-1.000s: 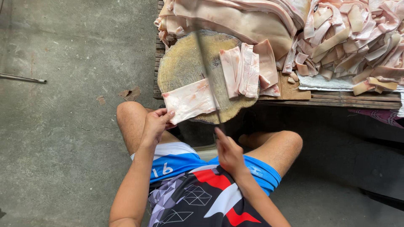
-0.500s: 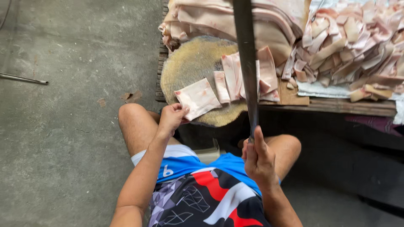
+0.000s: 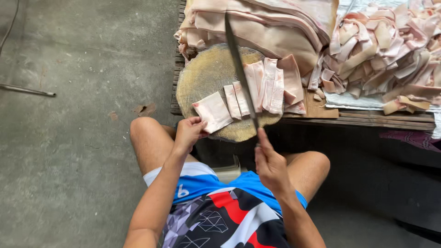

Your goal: The person sits on the floor and uses a large knife to slice sheets of raw pork belly into strips on a round wooden chopping block. The person repeatedly picks up sheets from a pile, cuts them into uniform strips, and places the cut pieces onto a nearby table.

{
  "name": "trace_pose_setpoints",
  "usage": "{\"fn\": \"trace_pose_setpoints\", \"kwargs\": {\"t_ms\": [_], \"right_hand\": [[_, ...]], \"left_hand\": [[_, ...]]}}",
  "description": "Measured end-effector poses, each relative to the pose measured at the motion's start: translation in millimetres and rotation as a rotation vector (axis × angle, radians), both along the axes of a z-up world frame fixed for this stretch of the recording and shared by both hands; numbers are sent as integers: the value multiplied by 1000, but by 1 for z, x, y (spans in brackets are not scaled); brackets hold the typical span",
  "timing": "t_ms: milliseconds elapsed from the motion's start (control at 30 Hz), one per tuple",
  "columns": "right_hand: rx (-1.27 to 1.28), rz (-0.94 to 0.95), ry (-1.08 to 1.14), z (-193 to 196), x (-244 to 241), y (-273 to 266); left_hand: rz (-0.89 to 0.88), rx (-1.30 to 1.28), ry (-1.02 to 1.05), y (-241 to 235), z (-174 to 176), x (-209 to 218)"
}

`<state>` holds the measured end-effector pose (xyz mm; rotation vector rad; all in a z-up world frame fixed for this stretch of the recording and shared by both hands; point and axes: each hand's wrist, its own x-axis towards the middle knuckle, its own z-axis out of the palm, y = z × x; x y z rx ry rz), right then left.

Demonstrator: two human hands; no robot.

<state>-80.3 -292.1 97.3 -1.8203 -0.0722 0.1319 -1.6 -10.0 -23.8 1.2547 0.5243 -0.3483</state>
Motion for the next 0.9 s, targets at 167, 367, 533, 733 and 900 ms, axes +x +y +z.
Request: {"fn": "trace_pose_setpoints", "kwargs": {"t_ms": [167, 367, 533, 733, 900], "right_hand": [[92, 66, -581, -19, -22, -1], [-409, 80, -249, -94, -16, 43], [-311, 68, -76, -53, 10, 27], [93, 125, -417, 19, -24, 3], [-185, 122, -555, -38, -20, 37]], "left_hand": [[-8, 0, -15, 1, -9, 15], [-8, 28, -18, -1, -14, 1], [-32, 122, -79, -5, 1, 17], [47, 302, -83, 18, 23, 8], [137, 281, -5, 41, 41, -25]]}}
